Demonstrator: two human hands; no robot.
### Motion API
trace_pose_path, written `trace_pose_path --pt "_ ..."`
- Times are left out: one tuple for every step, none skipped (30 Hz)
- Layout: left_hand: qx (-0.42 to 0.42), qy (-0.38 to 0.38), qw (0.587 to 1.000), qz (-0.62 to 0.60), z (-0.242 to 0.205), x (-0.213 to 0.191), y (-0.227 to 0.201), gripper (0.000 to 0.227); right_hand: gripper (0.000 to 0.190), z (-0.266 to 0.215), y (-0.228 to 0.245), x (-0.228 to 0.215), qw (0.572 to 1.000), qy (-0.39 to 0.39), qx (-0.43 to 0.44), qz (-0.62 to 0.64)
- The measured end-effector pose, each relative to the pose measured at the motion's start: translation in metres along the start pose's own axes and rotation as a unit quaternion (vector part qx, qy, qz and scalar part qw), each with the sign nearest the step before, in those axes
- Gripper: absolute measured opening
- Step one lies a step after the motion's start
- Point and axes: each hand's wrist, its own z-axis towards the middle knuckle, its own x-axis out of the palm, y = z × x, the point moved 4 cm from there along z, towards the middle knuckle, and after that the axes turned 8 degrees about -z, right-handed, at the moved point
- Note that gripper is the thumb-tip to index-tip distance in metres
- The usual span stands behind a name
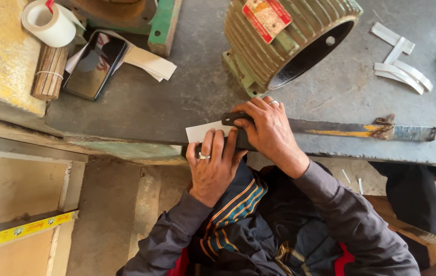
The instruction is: The person folds small white rectangular strips and inserts them into the slots of a green electric motor casing. They handle the strips by hand, folding them into curved shapes before placing them inside the motor.
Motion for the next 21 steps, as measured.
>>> trace_pose_path --pt "0.005 -0.004 1.0 0.007 0.0 0.0 0.001 0.047 0.023 0.001 0.002 0.002 1.0 -0.005 0.001 0.001" --pt "0.014 -0.011 1.0 -0.001 0.0 0.0 0.004 0.046 0.022 0.002 0.003 0.003 1.0 -0.01 0.001 0.001" --pt "0.023 -0.017 1.0 -0.009 0.001 -0.001 0.007 0.045 0.023 0.004 0.004 0.005 1.0 0.004 0.005 0.006" --pt "0.032 -0.021 0.999 -0.016 0.001 -0.002 0.01 0.045 0.023 0.005 0.004 0.006 1.0 0.018 0.01 0.013" --pt "0.04 -0.022 0.999 -0.021 0.001 -0.003 0.013 0.044 0.023 0.006 0.005 0.008 0.999 0.032 0.015 0.02" --pt "0.048 -0.023 0.998 -0.025 0.002 -0.004 0.016 0.044 0.023 0.007 0.006 0.008 0.999 0.042 0.019 0.014" --pt "0.057 -0.024 0.998 -0.029 0.003 -0.005 0.018 0.044 0.023 0.008 0.007 0.009 0.998 0.051 0.023 0.007" --pt "0.058 -0.023 0.998 -0.034 0.003 -0.005 0.019 0.044 0.024 0.009 0.008 0.01 0.998 0.062 0.028 0.001" --pt "0.058 -0.022 0.997 -0.039 0.004 -0.005 0.02 0.044 0.023 0.01 0.008 0.011 0.997 0.068 0.034 -0.007" --pt "0.058 -0.019 0.997 -0.046 0.002 -0.005 0.02 0.044 0.023 0.009 0.009 0.013 0.996 0.077 0.041 -0.014" --pt "0.056 -0.014 0.997 -0.042 0.001 -0.005 0.02 0.045 0.022 0.009 0.01 0.015 0.995 0.086 0.048 -0.021" --pt "0.054 -0.011 0.998 -0.038 0.001 -0.004 0.02 0.045 0.023 0.011 0.011 0.016 0.995 0.087 0.046 -0.03" --pt "0.052 -0.009 0.998 -0.034 0.0 -0.004 0.019 0.045 0.023 0.012 0.012 0.016 0.994 0.088 0.044 -0.04" --pt "0.051 -0.01 0.998 -0.036 0.001 -0.004 0.02 0.046 0.023 0.014 0.013 0.016 0.994 0.087 0.041 -0.049" --pt "0.05 -0.011 0.998 -0.037 0.002 -0.004 0.019 0.046 0.024 0.016 0.013 0.016 0.994 0.09 0.043 -0.05" --pt "0.051 -0.011 0.998 -0.038 0.002 -0.005 0.02 0.046 0.024 0.017 0.014 0.016 0.993 0.093 0.045 -0.051" --pt "0.051 -0.009 0.998 -0.037 0.003 -0.006 0.021 0.046 0.024 0.018 0.014 0.017 0.993 0.095 0.048 -0.051" --pt "0.05 -0.009 0.998 -0.036 0.003 -0.006 0.021 0.046 0.026 0.019 0.014 0.019 0.992 0.095 0.049 -0.067" --pt "0.05 -0.008 0.998 -0.035 0.004 -0.007 0.021 0.046 0.028 0.02 0.013 0.021 0.991 0.095 0.051 -0.083" --pt "0.048 -0.003 0.998 -0.037 0.003 -0.008 0.02 0.046 0.029 0.02 0.013 0.022 0.989 0.093 0.052 -0.1" --pt "0.046 0.002 0.998 -0.038 0.003 -0.009 0.019 0.045 0.028 0.019 0.012 0.023 0.991 0.089 0.058 -0.086"
